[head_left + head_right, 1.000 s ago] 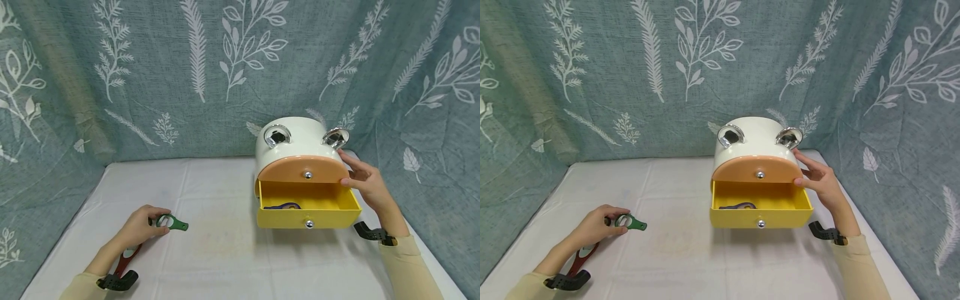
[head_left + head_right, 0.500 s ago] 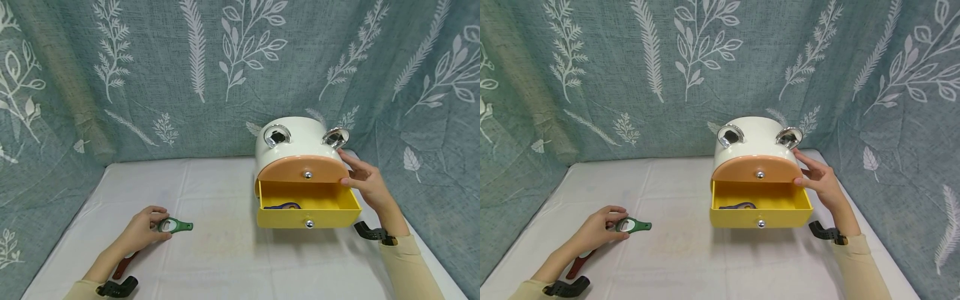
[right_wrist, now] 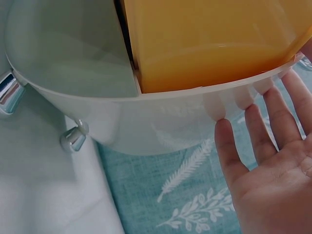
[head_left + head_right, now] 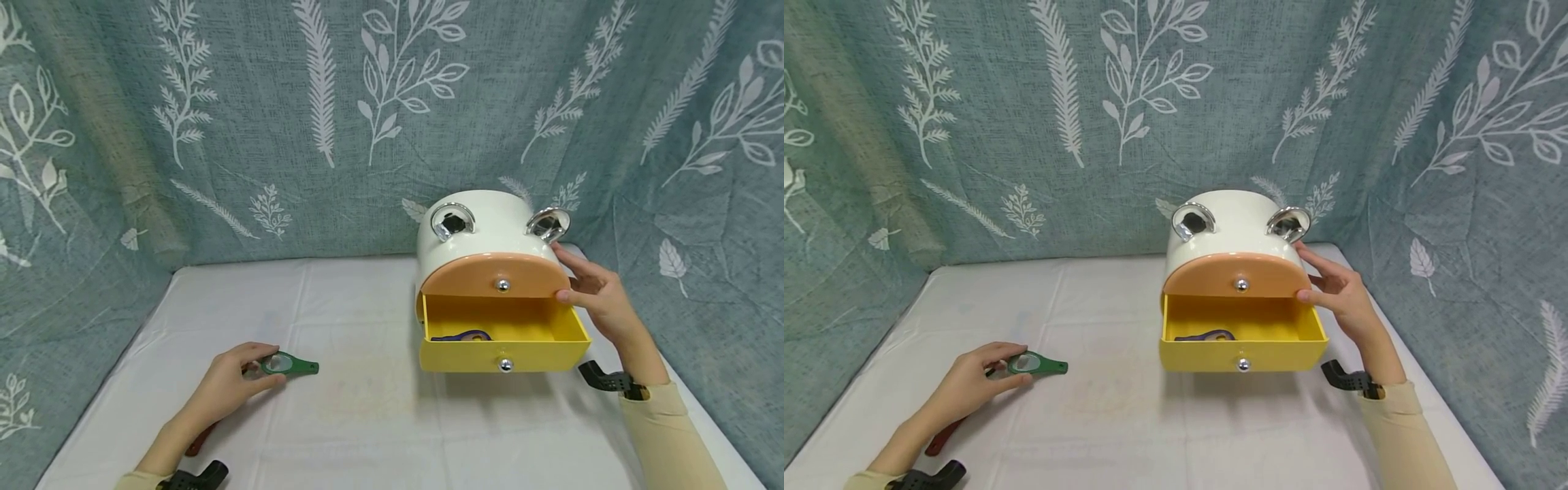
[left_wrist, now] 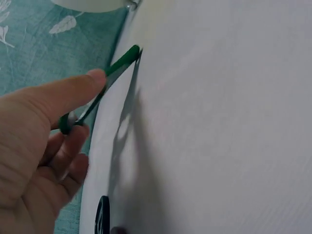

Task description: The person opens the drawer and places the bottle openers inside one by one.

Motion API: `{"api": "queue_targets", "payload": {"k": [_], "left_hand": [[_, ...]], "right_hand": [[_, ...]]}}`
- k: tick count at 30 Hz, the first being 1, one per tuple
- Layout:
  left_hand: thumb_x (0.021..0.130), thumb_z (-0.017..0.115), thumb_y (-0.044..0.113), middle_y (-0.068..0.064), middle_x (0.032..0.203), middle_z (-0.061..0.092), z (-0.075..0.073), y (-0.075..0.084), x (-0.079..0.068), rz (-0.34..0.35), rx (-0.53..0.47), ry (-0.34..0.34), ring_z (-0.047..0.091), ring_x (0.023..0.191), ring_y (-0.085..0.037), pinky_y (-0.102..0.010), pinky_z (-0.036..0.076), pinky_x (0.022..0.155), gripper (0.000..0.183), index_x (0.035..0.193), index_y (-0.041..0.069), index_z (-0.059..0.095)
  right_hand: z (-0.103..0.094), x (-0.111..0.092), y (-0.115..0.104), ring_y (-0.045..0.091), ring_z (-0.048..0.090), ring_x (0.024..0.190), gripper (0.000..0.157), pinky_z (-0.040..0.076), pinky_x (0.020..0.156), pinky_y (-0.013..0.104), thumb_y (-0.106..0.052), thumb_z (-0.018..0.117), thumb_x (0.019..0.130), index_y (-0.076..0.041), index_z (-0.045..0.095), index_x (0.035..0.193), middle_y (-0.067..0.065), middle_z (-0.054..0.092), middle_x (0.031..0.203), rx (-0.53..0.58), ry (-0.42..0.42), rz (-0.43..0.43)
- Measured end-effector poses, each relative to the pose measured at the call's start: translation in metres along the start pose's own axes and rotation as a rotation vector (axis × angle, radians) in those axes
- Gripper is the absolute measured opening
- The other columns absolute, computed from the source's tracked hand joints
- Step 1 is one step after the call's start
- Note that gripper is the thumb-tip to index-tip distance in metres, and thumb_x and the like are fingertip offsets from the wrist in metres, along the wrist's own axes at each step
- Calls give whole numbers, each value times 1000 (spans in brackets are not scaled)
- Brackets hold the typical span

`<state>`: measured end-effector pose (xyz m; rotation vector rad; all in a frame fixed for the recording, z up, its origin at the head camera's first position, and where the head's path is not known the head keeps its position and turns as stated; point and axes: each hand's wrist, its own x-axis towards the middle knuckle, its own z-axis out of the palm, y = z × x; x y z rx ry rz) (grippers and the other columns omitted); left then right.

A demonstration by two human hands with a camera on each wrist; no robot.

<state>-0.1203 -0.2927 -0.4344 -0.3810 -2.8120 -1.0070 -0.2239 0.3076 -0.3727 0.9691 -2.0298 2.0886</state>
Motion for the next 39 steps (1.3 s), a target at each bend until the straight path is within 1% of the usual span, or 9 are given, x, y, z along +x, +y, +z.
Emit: {"api": "queue_targets", "payload": {"k": [7, 13, 17, 20, 22, 25, 29, 33, 39], "left_hand": [[72, 90, 14, -7, 115, 66, 9, 8, -4, 134, 0, 232, 62, 83, -15, -30, 53, 68, 50, 117, 2, 70], [67, 91, 5, -3, 112, 68, 11, 29, -1, 159, -83, 385, 59, 82, -10, -16, 46, 69, 52, 116, 6, 72], [70, 85, -10, -14, 113, 65, 3, 71, 1, 166, -276, 394, 60, 86, -15, -14, 48, 78, 50, 117, -3, 69], [73, 78, -17, -22, 115, 61, 0, 103, 4, 172, -437, 385, 60, 91, -19, -19, 50, 84, 48, 119, -11, 64], [73, 77, -19, -24, 116, 60, 3, 116, 11, 195, -507, 399, 60, 93, -18, -21, 50, 85, 49, 120, -11, 64], [72, 76, -23, -25, 117, 60, 17, 127, 24, 279, -592, 419, 60, 95, -20, -23, 51, 85, 54, 122, -8, 64], [70, 78, -22, -22, 117, 62, 38, 145, 43, 396, -644, 400, 60, 95, -24, -24, 51, 84, 57, 122, -3, 66], [70, 81, -17, -17, 114, 64, 51, 178, 56, 409, -630, 376, 59, 92, -24, -24, 51, 82, 51, 118, -4, 67], [72, 84, -9, -19, 108, 67, 62, 218, 72, 418, -579, 371, 60, 92, -32, -36, 50, 76, 42, 111, -8, 68]], "right_hand": [[1, 0, -1, 19, 42, 135, 63, 43, 101, 27, 24, 57, 86, 7, 41, 144, 8, 40, 152, 7, 10, 4], [4, 0, 0, 21, 44, 134, 62, 42, 101, 27, 23, 58, 87, 7, 41, 144, 8, 40, 152, 12, 12, 14], [4, 0, 1, 19, 44, 133, 62, 42, 101, 27, 23, 58, 87, 7, 41, 144, 8, 40, 152, 10, 6, 16], [3, 0, 1, 19, 45, 133, 63, 43, 101, 27, 22, 59, 87, 6, 41, 145, 8, 40, 153, 2, 8, 15], [2, -1, 1, 19, 45, 132, 63, 43, 101, 27, 22, 59, 87, 6, 42, 145, 8, 39, 153, -1, 11, 13], [0, -1, 0, 20, 44, 133, 63, 44, 100, 27, 22, 58, 87, 6, 41, 145, 8, 39, 153, -3, 16, 7], [-1, -1, 0, 20, 43, 134, 63, 42, 101, 27, 24, 58, 86, 7, 41, 145, 9, 40, 152, 14, 20, -2], [-1, 0, 2, 21, 41, 135, 63, 42, 102, 28, 24, 58, 86, 7, 41, 144, 9, 40, 152, 22, 20, -2], [-2, -1, 6, 22, 43, 134, 64, 42, 102, 28, 25, 58, 85, 7, 42, 144, 9, 41, 152, 19, 21, -7]]}}
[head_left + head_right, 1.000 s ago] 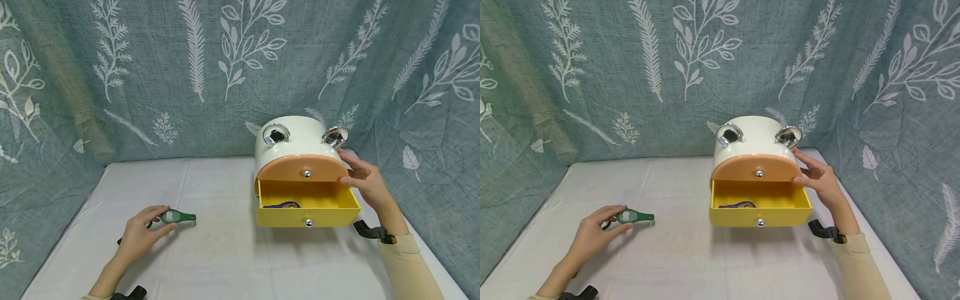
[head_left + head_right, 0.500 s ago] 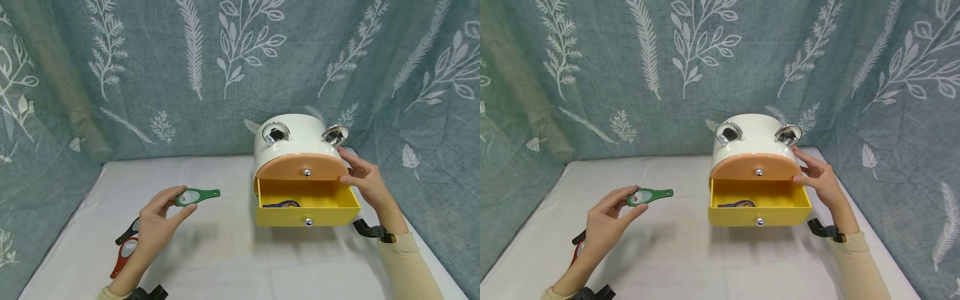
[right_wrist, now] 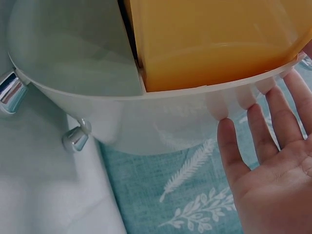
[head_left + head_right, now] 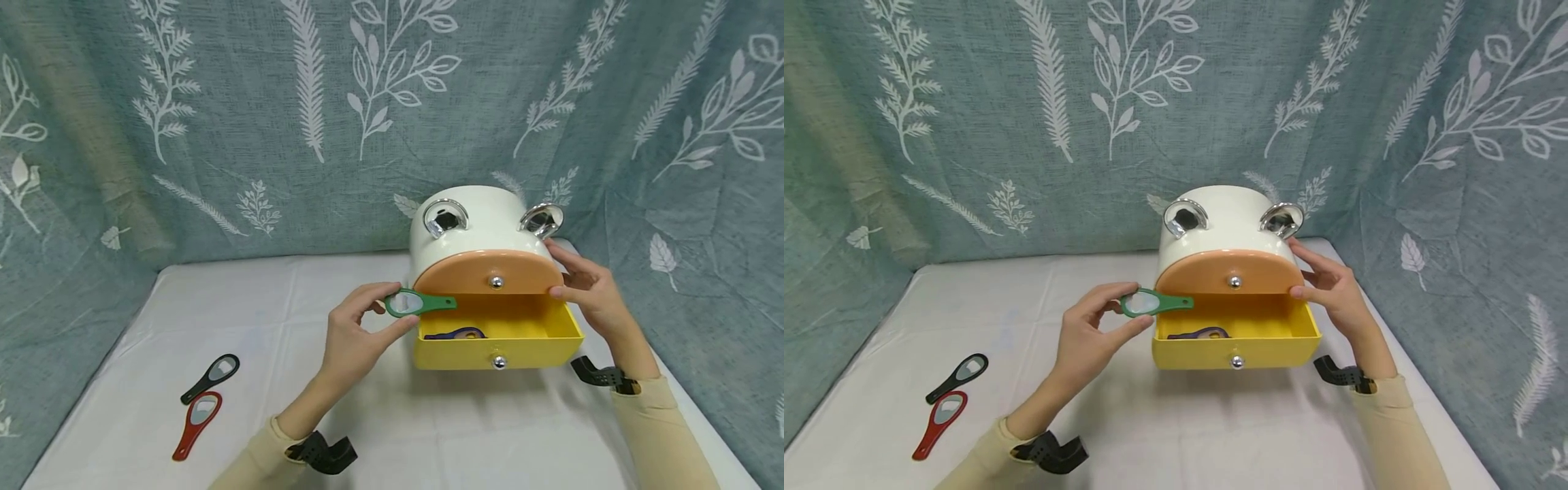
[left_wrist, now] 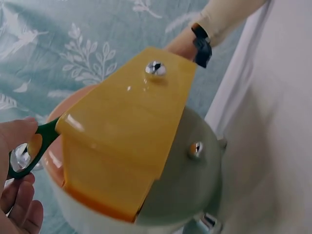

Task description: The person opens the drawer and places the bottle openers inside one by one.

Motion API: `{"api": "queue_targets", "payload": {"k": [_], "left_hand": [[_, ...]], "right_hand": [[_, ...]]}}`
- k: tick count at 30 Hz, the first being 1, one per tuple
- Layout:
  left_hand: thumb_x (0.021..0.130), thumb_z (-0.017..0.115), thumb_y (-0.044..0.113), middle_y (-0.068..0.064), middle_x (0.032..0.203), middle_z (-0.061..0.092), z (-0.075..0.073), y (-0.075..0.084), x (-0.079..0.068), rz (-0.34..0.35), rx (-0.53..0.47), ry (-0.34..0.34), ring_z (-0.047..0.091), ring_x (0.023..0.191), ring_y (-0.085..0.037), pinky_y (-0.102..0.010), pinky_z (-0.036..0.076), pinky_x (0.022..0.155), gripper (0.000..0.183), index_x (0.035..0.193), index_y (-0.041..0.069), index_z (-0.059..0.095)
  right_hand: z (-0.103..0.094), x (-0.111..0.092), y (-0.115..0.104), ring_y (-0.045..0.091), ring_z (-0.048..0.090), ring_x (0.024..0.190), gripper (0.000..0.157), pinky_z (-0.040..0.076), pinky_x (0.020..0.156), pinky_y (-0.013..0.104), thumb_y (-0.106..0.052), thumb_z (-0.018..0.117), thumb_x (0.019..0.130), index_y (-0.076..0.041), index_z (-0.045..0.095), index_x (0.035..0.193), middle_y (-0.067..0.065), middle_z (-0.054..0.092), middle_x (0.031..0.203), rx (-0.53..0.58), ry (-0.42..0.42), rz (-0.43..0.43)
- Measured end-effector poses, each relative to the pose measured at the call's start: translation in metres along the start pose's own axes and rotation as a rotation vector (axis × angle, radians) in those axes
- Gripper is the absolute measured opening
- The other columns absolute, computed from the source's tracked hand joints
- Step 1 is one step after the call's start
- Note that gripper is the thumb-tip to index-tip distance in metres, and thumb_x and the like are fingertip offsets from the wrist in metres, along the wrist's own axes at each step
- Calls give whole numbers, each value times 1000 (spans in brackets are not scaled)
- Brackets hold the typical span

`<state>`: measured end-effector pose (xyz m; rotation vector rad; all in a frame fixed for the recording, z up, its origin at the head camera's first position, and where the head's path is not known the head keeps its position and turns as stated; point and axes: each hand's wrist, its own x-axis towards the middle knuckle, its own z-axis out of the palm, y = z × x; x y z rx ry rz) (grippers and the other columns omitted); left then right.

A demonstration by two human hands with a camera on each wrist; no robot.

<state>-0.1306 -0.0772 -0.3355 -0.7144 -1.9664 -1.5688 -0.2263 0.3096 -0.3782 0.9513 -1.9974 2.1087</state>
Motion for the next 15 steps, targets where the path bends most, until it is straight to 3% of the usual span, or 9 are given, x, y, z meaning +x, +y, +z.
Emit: {"api": "queue_targets", "payload": {"k": [8, 15], "left_hand": [[72, 89, 11, -6, 111, 68, 29, -27, 4, 23, 41, -42, 57, 103, -19, -35, 50, 79, 48, 115, 3, 71], [73, 90, 16, -2, 113, 67, 40, -34, 5, 84, 68, -98, 54, 107, -19, -35, 47, 90, 49, 116, 4, 71]], "right_hand": [[-4, -1, 0, 22, 42, 135, 64, 41, 103, 29, 26, 56, 85, 8, 41, 144, 10, 39, 152, 12, -13, -10], [-1, -1, -2, 24, 38, 137, 62, 39, 105, 29, 23, 59, 86, 8, 41, 144, 10, 38, 153, 17, -20, -8]]}}
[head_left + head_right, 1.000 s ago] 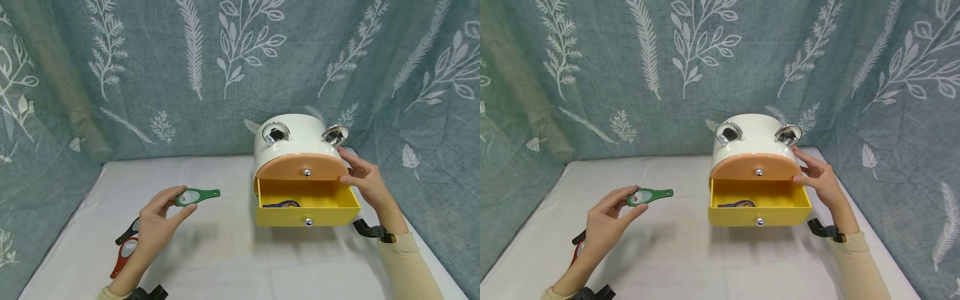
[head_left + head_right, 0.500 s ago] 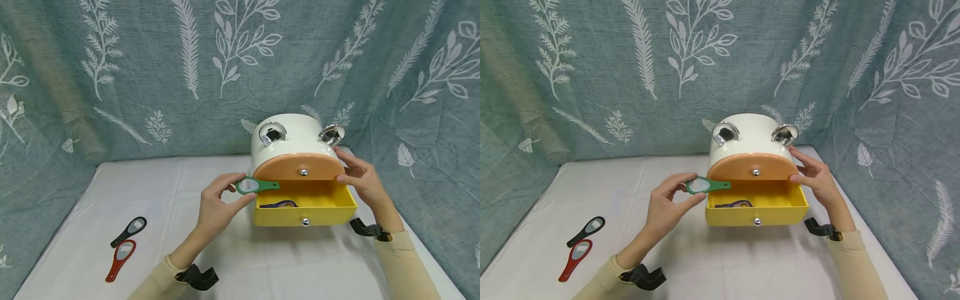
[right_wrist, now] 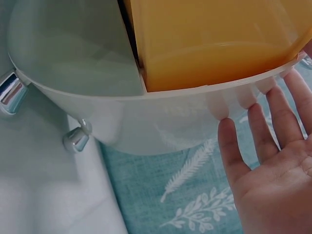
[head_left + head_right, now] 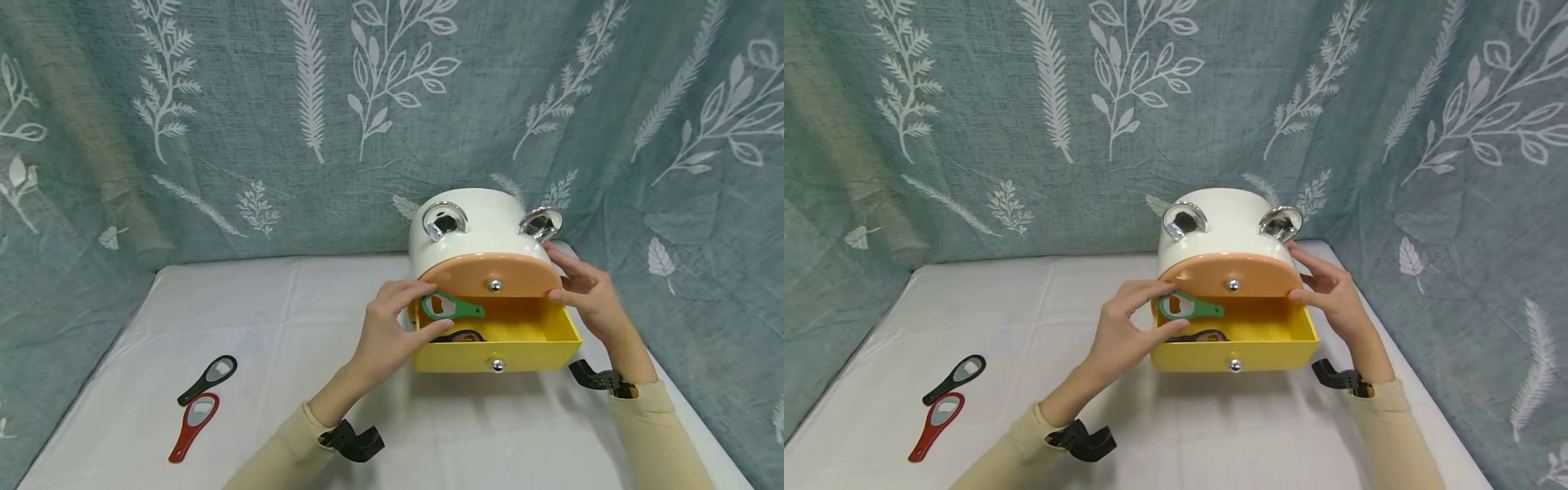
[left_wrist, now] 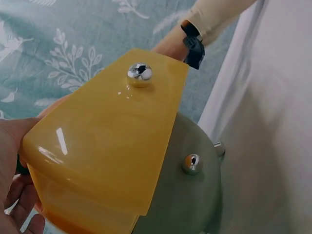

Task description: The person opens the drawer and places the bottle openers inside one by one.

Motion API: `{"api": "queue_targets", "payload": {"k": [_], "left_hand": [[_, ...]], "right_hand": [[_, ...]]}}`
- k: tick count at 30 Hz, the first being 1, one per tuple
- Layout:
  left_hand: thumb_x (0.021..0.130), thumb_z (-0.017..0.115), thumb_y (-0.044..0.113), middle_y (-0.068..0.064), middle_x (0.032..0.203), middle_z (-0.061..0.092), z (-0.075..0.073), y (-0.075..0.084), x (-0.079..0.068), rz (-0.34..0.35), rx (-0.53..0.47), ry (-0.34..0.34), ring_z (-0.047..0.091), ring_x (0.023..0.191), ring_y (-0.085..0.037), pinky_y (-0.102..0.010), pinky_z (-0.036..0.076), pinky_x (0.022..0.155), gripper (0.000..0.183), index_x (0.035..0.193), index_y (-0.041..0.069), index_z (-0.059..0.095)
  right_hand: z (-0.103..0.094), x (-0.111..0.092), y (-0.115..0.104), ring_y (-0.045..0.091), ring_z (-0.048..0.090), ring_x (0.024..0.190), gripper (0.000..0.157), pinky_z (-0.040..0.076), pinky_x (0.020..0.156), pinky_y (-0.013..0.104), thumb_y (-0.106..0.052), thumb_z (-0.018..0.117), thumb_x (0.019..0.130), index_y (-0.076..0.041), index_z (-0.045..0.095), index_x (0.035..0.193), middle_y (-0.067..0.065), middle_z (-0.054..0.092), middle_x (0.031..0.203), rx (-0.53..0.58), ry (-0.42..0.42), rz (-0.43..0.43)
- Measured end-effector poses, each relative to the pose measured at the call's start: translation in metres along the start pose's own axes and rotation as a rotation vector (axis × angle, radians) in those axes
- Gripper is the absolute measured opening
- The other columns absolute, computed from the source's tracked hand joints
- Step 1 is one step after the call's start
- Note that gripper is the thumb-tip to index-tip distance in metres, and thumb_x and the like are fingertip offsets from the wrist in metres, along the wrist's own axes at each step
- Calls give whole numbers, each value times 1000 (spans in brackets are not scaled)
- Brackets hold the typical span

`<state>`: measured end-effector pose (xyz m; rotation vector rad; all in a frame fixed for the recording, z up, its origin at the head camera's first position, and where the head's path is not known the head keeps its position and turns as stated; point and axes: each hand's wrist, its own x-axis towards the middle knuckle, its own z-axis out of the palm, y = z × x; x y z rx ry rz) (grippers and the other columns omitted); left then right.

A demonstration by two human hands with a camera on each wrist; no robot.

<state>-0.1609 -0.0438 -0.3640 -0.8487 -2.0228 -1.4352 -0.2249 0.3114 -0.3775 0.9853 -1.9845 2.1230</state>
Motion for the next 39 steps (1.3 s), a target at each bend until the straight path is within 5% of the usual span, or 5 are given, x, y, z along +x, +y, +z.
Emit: {"api": "queue_targets", "payload": {"k": [18, 23, 28, 31, 39], "left_hand": [[67, 93, 23, 3, 117, 66, -1, 8, 1, -1, 40, -42, 52, 107, -16, -36, 46, 91, 60, 119, 7, 69], [75, 86, 10, -2, 102, 68, -1, 24, -3, 98, -69, 29, 57, 84, -18, -37, 51, 68, 42, 113, 6, 69], [83, 76, -1, -4, 88, 70, 10, 41, -13, 146, -189, 17, 55, 61, -9, -22, 48, 49, 28, 109, 3, 68], [86, 73, -1, -4, 85, 72, 19, 47, -19, 70, -244, -36, 56, 56, -3, -18, 49, 48, 21, 107, 2, 70], [94, 67, 7, -7, 89, 74, 37, 50, -27, -283, -414, -155, 61, 47, -12, -24, 50, 46, 20, 113, 2, 72]], "right_hand": [[1, 0, 4, 23, 31, 141, 62, 36, 108, 28, 22, 61, 85, 10, 43, 142, 11, 40, 152, 5, 25, 9], [2, -1, 4, 24, 30, 142, 63, 34, 109, 29, 21, 63, 84, 11, 41, 142, 12, 40, 152, 6, 44, 14], [2, 1, 4, 25, 30, 142, 63, 33, 109, 30, 19, 66, 84, 12, 40, 142, 14, 39, 152, 19, 55, 5], [2, 1, 5, 26, 29, 142, 63, 33, 110, 30, 18, 67, 84, 14, 40, 141, 15, 39, 151, 39, 50, -10], [2, 2, 3, 26, 31, 141, 63, 34, 109, 30, 22, 64, 84, 13, 40, 141, 14, 41, 151, 33, 56, 13]]}}
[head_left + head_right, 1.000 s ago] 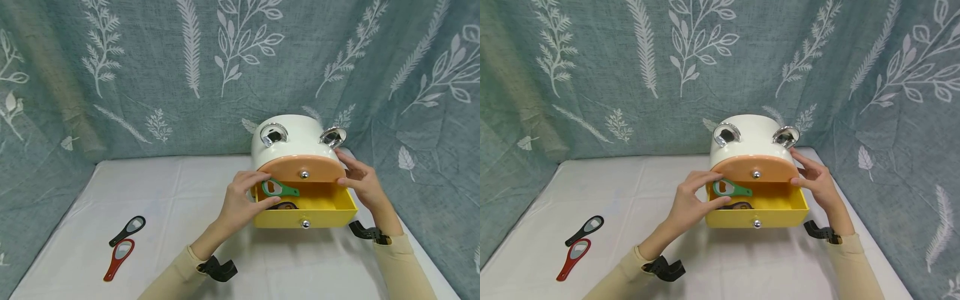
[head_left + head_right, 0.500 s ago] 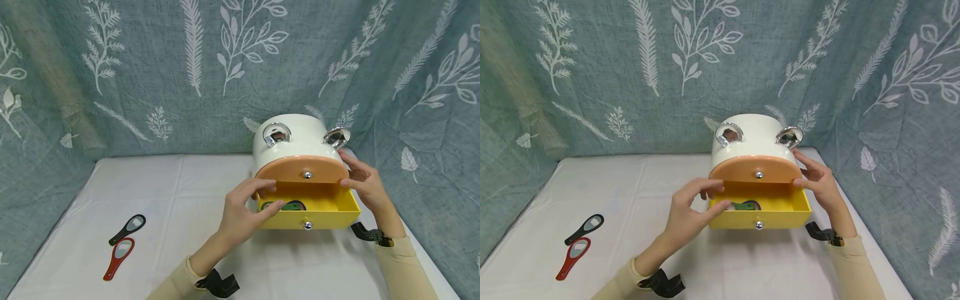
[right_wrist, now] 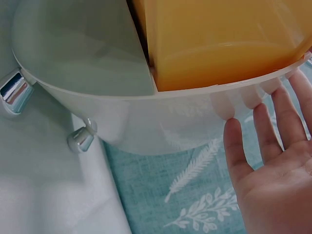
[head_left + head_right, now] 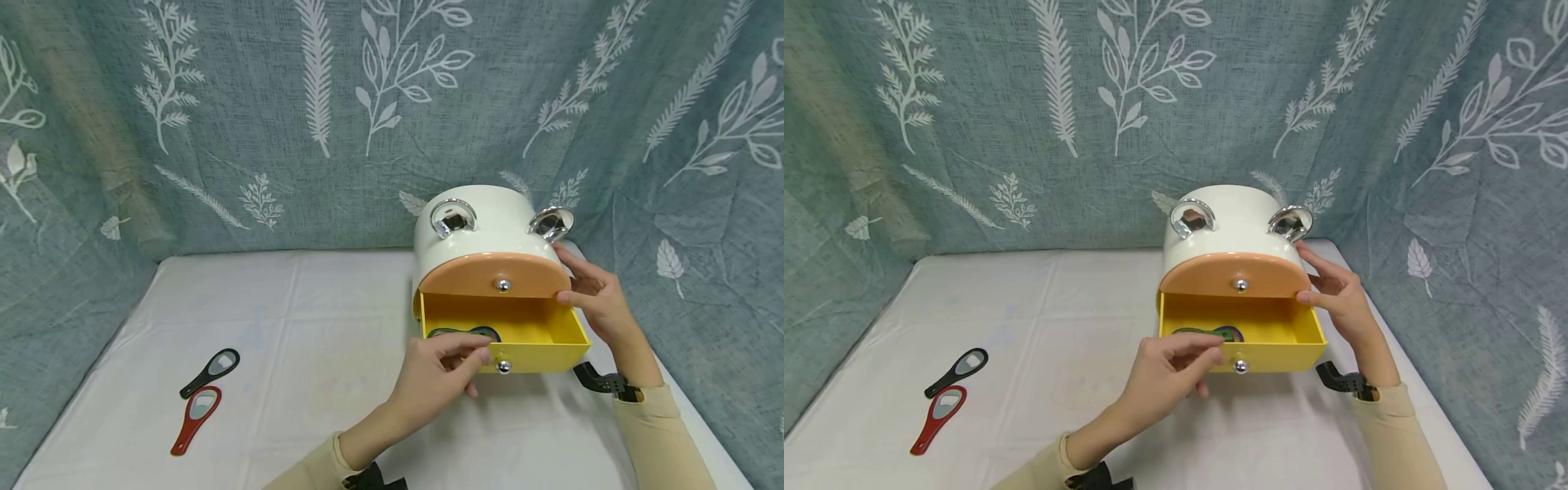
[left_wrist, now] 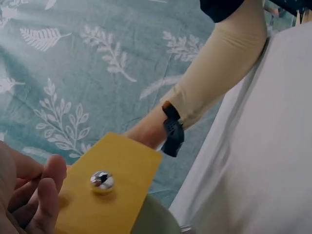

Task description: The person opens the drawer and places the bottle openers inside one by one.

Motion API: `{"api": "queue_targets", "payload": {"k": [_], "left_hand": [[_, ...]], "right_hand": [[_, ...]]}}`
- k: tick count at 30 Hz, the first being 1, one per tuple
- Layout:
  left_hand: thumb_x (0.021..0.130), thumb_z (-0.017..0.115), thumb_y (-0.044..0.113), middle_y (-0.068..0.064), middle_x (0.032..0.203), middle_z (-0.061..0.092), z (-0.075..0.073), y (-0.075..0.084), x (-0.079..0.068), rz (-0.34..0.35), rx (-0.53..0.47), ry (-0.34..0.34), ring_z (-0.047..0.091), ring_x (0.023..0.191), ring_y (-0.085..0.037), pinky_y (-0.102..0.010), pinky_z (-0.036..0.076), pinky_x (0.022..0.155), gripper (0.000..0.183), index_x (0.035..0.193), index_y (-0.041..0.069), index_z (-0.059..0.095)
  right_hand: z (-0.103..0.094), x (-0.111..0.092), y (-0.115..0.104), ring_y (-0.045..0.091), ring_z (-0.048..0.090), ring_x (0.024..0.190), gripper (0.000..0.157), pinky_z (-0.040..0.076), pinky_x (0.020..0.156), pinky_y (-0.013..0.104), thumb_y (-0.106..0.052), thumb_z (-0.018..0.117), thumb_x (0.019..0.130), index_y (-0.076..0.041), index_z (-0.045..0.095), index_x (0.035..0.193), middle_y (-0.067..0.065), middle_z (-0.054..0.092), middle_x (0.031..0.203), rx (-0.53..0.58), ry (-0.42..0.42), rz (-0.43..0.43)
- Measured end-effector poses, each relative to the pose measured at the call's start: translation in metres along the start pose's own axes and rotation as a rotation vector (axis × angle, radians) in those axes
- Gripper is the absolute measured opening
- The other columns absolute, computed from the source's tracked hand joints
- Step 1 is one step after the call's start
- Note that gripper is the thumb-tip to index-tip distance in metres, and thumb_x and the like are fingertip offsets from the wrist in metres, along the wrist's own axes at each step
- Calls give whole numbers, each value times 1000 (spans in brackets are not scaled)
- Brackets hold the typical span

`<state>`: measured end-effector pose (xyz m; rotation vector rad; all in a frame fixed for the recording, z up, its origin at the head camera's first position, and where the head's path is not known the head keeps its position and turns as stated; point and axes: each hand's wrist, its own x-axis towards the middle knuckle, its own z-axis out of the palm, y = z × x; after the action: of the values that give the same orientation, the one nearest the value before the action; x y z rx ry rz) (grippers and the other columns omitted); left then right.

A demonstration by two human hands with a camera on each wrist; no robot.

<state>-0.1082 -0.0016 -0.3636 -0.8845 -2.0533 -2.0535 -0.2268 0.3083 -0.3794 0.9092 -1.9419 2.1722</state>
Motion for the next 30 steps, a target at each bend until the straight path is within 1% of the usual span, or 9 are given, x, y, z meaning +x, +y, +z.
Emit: {"api": "queue_targets", "payload": {"k": [3, 6, 8, 10, 13, 16, 22, 26, 30], "left_hand": [[94, 68, 8, -6, 86, 74, 7, -6, -2, -32, -2, -7, 62, 47, -13, -21, 44, 41, 21, 114, 3, 73], [93, 69, 9, -2, 82, 73, 14, -11, -4, -21, 45, 6, 60, 45, -7, -20, 40, 36, 19, 111, 4, 75], [92, 71, 10, 1, 74, 72, 17, -13, -5, -24, 82, 14, 59, 43, -5, -19, 40, 36, 17, 108, 6, 76], [92, 71, 10, 4, 71, 71, 19, -15, -7, -35, 109, 10, 58, 43, -4, -18, 40, 36, 16, 106, 8, 77], [91, 73, 10, 5, 63, 68, 21, -18, -8, -74, 115, -3, 58, 43, -6, -17, 38, 37, 15, 105, 11, 78], [91, 73, 10, 3, 66, 69, 23, -21, -8, -90, 109, -10, 58, 43, -4, -18, 39, 36, 16, 106, 11, 77], [94, 69, 13, 2, 83, 72, 25, -23, -8, -118, 77, -22, 60, 46, -2, -22, 47, 39, 19, 111, 13, 76], [97, 65, 16, 4, 89, 71, 26, -25, -8, -146, 58, -55, 61, 49, -2, -25, 51, 42, 22, 117, 13, 73], [99, 62, 18, 4, 92, 69, 28, -27, -8, -159, 41, -94, 62, 53, 0, -26, 54, 47, 24, 122, 13, 70]], "right_hand": [[0, 0, -1, 25, 32, 141, 62, 34, 109, 29, 23, 61, 84, 12, 40, 142, 13, 40, 151, -6, -11, 5], [0, 0, -2, 25, 32, 141, 62, 34, 109, 28, 24, 59, 85, 11, 40, 143, 12, 39, 152, -6, -26, 3], [0, 0, -2, 25, 32, 141, 62, 34, 108, 28, 23, 59, 85, 11, 40, 143, 12, 39, 152, -8, -29, 3], [1, 0, -2, 25, 33, 141, 62, 34, 108, 28, 22, 60, 86, 10, 40, 143, 12, 39, 152, -14, -29, 3], [0, 0, -2, 25, 35, 140, 62, 35, 108, 28, 22, 61, 86, 11, 40, 143, 12, 39, 152, -14, -33, 0], [-1, 0, -2, 25, 37, 139, 62, 35, 108, 29, 22, 61, 85, 11, 40, 142, 12, 39, 152, -12, -32, -1], [0, 2, -2, 24, 39, 137, 62, 38, 106, 28, 22, 61, 85, 9, 41, 142, 11, 40, 151, -28, -29, 1], [1, 4, -3, 23, 40, 136, 62, 39, 105, 28, 22, 60, 86, 9, 40, 143, 11, 40, 151, -22, -43, -6], [1, 2, -3, 23, 40, 136, 62, 39, 104, 28, 21, 61, 86, 10, 40, 143, 11, 41, 151, 1, -40, -16]]}}
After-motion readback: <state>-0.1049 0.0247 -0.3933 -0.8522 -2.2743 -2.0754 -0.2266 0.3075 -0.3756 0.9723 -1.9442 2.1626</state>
